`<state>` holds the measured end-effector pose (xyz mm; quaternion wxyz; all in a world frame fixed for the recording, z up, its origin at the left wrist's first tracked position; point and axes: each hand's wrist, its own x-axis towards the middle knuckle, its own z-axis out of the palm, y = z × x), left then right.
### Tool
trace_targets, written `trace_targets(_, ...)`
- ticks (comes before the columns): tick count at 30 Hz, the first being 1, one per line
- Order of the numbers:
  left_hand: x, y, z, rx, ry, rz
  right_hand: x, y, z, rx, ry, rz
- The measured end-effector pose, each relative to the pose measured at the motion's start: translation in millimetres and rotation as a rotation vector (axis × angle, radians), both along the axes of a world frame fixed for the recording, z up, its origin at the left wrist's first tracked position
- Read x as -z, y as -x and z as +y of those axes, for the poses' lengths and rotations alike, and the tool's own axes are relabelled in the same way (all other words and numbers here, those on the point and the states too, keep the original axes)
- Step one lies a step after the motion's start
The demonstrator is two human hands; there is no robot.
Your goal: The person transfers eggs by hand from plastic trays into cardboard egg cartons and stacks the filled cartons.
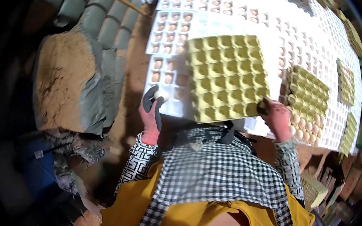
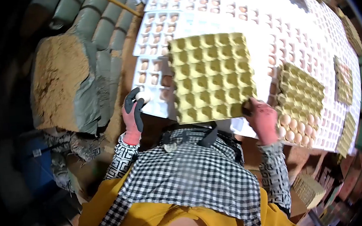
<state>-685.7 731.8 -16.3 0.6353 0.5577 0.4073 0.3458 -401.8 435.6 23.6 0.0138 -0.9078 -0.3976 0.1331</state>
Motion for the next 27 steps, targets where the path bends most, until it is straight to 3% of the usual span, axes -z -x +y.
trace_targets(2, 21.6, 33.3, 28.3, -0.143, -0.189, 0.080, -20.4, -5.5, -5.4, 0.163, -0.292, 0.221)
trace_targets(5, 54.7, 62.4, 58.2, -0.205, -0.312, 0.198, -58.9, 25.3, 44.1, 0.121, -0.663, 0.236)
trace_targets(7, 61.5, 60.3, 67.1, -0.174, -0.433, 0.315, -56.4, 50.7, 101.6, -0.061, -0.625, 0.487)
trace_targets(10, 63.6, 53.6, 60.3, -0.092, -0.557, 0.421, -26.8, 103.8, 202.1, -0.497, -0.387, 0.272)
trace_targets(11, 77.0, 60.0, 60.5, -0.077, -0.561, 0.439, -4.6, 120.8, 231.8, -0.544, -0.262, 0.282)
trace_targets(13, 83.0, 69.4, 59.2, -0.048, -0.686, 0.512, 24.4, 145.3, 271.2, -0.691, -0.232, 0.206)
trace_targets(14, 85.6, 72.6, 57.6, -0.044, -0.748, 0.547, 64.1, 149.8, 279.9, -0.754, -0.235, 0.077)
trace_targets(16, 95.5, 78.7, 57.0, 0.047, -0.797, 0.607, 81.0, 148.2, 292.8, -0.722, -0.106, 0.052)
trace_targets(18, 113.3, 82.3, 54.7, 0.127, -0.761, 0.633, 74.0, 137.7, 297.3, -0.569, -0.375, -0.103)
trace_targets(19, 116.3, 80.6, 53.5, 0.108, -0.684, 0.552, 57.1, 131.2, 302.6, -0.535, -0.372, -0.129)
trace_targets(22, 111.9, 73.6, 55.3, 0.094, -0.599, 0.499, 95.4, 110.0, 309.2, -0.582, -0.127, -0.277)
trace_targets(23, 102.8, 68.9, 57.8, 0.097, -0.551, 0.487, 124.2, 109.2, 308.2, -0.514, -0.229, -0.227)
trace_targets(25, 97.2, 69.2, 65.5, 0.125, -0.672, 0.539, 102.3, 115.3, 307.8, -0.541, -0.213, -0.128)
trace_targets(27, 80.2, 63.7, 68.5, 0.120, -0.799, 0.583, 37.8, 125.3, 294.9, -0.564, -0.232, -0.116)
